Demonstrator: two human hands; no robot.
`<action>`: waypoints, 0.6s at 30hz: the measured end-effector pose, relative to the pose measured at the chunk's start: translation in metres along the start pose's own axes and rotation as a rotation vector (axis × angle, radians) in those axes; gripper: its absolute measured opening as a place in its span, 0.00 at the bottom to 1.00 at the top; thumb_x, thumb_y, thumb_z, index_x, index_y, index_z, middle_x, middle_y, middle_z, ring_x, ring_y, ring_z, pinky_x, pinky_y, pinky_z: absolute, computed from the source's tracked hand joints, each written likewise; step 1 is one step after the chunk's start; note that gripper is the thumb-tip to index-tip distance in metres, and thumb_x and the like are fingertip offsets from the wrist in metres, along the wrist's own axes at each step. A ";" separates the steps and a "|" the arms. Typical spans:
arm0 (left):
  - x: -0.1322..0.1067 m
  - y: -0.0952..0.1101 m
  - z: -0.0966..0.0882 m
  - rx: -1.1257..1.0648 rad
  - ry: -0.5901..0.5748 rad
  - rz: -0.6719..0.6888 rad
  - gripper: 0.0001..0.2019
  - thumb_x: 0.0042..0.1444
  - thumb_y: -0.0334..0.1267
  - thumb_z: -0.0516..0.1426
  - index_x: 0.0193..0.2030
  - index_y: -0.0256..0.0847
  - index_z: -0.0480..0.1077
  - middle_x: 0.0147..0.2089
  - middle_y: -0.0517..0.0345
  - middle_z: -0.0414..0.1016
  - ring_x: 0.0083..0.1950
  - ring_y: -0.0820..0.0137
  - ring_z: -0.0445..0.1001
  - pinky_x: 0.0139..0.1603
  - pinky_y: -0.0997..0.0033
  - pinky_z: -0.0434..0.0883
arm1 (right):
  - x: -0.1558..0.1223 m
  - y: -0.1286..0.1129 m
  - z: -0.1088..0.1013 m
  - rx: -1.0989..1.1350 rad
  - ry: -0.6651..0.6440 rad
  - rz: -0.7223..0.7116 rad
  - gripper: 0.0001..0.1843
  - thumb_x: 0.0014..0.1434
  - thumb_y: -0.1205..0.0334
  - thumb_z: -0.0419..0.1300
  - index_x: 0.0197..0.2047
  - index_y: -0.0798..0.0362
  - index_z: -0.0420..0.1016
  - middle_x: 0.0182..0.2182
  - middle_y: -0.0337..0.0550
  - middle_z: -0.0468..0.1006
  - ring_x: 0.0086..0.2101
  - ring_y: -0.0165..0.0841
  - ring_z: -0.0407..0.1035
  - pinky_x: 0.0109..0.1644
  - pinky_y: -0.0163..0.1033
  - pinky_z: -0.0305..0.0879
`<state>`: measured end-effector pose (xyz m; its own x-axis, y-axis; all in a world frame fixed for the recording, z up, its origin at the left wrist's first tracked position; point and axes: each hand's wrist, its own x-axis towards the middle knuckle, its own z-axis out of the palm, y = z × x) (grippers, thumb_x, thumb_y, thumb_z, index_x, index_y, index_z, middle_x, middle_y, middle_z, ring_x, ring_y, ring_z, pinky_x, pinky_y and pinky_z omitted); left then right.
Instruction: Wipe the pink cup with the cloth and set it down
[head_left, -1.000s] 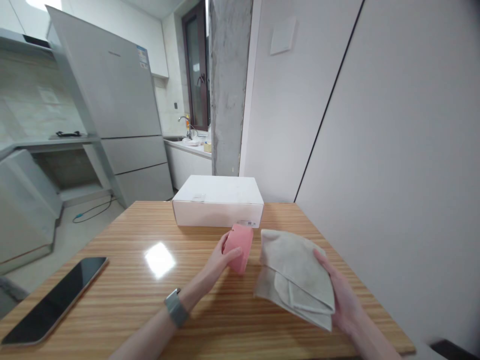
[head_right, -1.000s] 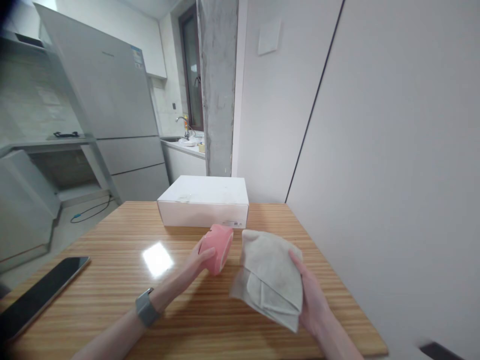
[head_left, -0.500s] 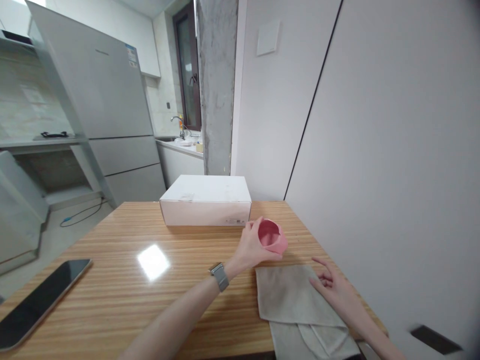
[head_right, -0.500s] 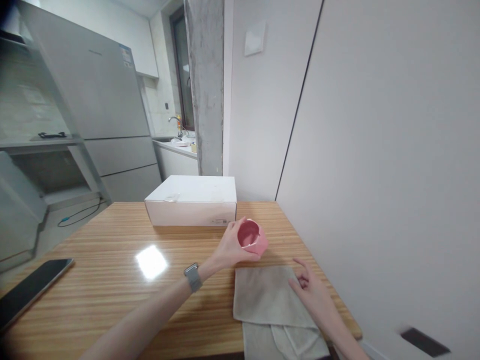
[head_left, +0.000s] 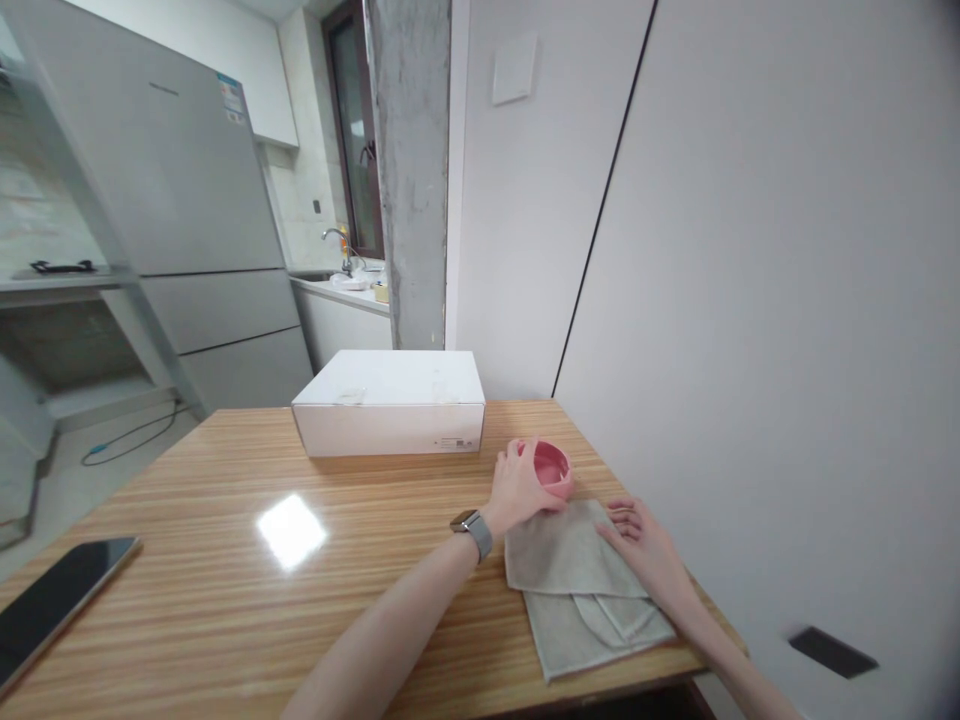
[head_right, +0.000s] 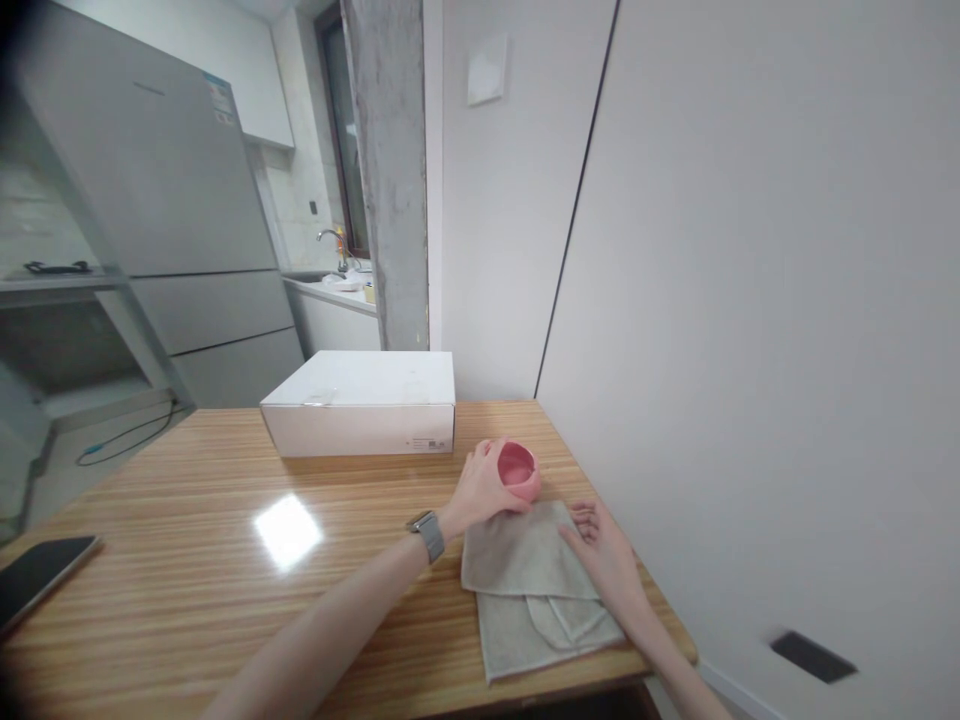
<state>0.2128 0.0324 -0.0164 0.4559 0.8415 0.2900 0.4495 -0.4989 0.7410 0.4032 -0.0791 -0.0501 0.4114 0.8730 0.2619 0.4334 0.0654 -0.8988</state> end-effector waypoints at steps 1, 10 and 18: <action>0.002 -0.001 0.000 0.004 -0.001 -0.002 0.57 0.24 0.50 0.70 0.65 0.44 0.52 0.60 0.45 0.56 0.58 0.49 0.59 0.58 0.53 0.56 | 0.001 0.001 -0.001 -0.012 -0.002 -0.003 0.21 0.42 0.50 0.67 0.36 0.50 0.67 0.28 0.40 0.76 0.30 0.36 0.72 0.36 0.42 0.71; 0.005 -0.002 -0.005 0.008 0.005 0.008 0.58 0.25 0.53 0.70 0.66 0.43 0.52 0.65 0.42 0.54 0.62 0.46 0.56 0.61 0.51 0.54 | 0.007 0.002 -0.005 -0.204 -0.037 -0.044 0.14 0.46 0.53 0.63 0.35 0.51 0.70 0.29 0.42 0.78 0.32 0.39 0.73 0.39 0.44 0.69; -0.055 0.045 -0.084 -0.094 0.009 0.185 0.12 0.57 0.38 0.54 0.47 0.41 0.71 0.48 0.49 0.73 0.49 0.61 0.72 0.52 0.62 0.67 | 0.008 -0.010 -0.013 -0.405 -0.083 -0.062 0.15 0.50 0.49 0.58 0.36 0.49 0.74 0.30 0.44 0.79 0.31 0.42 0.73 0.39 0.46 0.66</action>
<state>0.1434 -0.0191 0.0522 0.5166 0.7394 0.4317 0.2853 -0.6240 0.7275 0.4126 -0.0790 -0.0346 0.3154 0.9105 0.2673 0.7429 -0.0617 -0.6666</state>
